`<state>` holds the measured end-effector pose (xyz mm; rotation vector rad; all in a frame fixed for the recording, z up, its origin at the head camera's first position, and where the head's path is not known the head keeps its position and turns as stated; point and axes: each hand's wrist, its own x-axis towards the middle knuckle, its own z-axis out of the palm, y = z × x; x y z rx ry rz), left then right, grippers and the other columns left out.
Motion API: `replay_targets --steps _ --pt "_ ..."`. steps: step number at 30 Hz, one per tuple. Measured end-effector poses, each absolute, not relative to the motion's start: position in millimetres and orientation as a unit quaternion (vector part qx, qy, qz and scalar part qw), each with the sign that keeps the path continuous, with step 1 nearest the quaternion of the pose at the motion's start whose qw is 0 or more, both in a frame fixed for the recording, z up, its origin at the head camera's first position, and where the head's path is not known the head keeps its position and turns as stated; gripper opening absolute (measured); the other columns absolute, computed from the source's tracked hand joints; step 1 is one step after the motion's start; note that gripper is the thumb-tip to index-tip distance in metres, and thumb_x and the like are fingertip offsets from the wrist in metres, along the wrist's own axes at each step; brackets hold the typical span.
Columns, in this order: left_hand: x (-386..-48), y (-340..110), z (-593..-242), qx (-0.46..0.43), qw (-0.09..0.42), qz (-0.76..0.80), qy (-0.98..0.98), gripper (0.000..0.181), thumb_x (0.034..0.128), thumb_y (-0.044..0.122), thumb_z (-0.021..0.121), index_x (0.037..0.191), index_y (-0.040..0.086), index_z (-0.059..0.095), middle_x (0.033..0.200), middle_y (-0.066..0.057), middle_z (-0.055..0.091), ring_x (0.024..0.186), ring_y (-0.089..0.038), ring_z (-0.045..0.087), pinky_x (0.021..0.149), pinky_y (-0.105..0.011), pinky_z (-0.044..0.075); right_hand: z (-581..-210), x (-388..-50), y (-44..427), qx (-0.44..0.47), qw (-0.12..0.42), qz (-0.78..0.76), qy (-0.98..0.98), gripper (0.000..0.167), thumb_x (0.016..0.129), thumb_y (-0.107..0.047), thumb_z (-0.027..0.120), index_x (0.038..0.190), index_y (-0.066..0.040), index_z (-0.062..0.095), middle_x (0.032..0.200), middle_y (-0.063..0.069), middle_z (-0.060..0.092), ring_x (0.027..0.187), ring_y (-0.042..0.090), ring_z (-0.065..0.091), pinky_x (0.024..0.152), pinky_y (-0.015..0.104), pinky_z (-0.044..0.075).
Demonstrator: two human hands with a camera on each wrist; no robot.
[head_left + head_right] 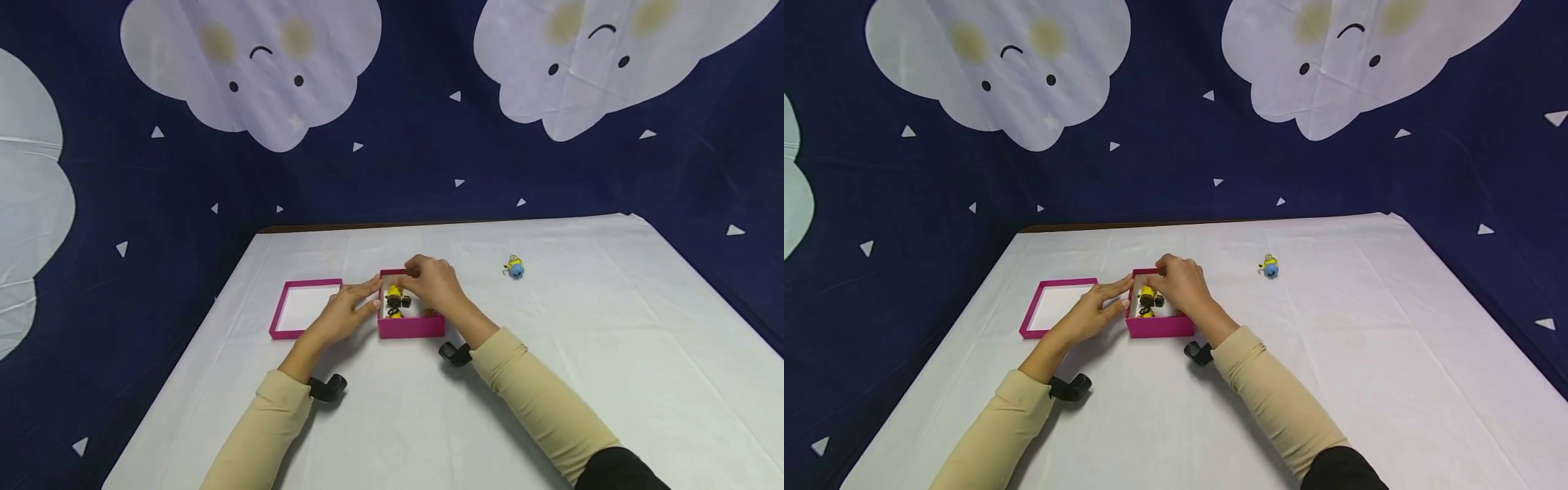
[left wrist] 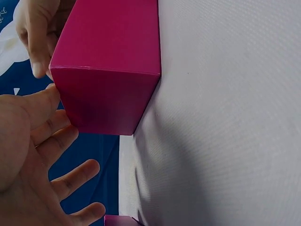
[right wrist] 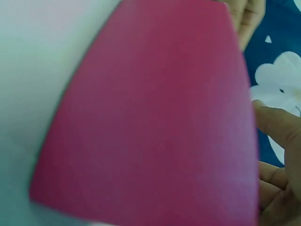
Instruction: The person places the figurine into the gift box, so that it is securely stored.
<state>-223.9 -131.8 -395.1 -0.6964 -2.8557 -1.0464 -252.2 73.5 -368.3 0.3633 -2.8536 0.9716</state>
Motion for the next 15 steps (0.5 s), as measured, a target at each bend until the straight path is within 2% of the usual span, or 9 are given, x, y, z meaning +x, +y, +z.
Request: replay_targets --steps 9,15 --pt "-223.3 -132.8 -395.9 -0.218 0.004 -0.34 -0.915 0.047 0.0964 0.027 0.053 0.14 0.013 0.045 0.15 0.002 0.039 0.134 -0.031 0.04 0.114 -0.058 0.019 -356.7 -246.1 99.8 0.103 0.058 0.361 -0.925 0.05 0.082 -0.043 0.07 0.117 -0.009 0.063 0.109 0.007 0.072 0.103 0.023 0.066 0.092 0.042 0.049" --pt "-224.0 -132.9 -396.1 -0.225 0.011 -0.34 -0.913 0.047 0.0961 0.027 0.054 0.14 0.013 0.045 0.15 0.001 0.039 0.135 -0.032 0.04 0.116 -0.056 0.017 -353.3 -249.9 122.9 0.091 0.076 0.351 -0.929 0.051 0.082 -0.043 0.07 0.119 -0.009 0.062 0.114 0.011 0.069 0.105 0.026 0.064 0.09 0.043 0.049"
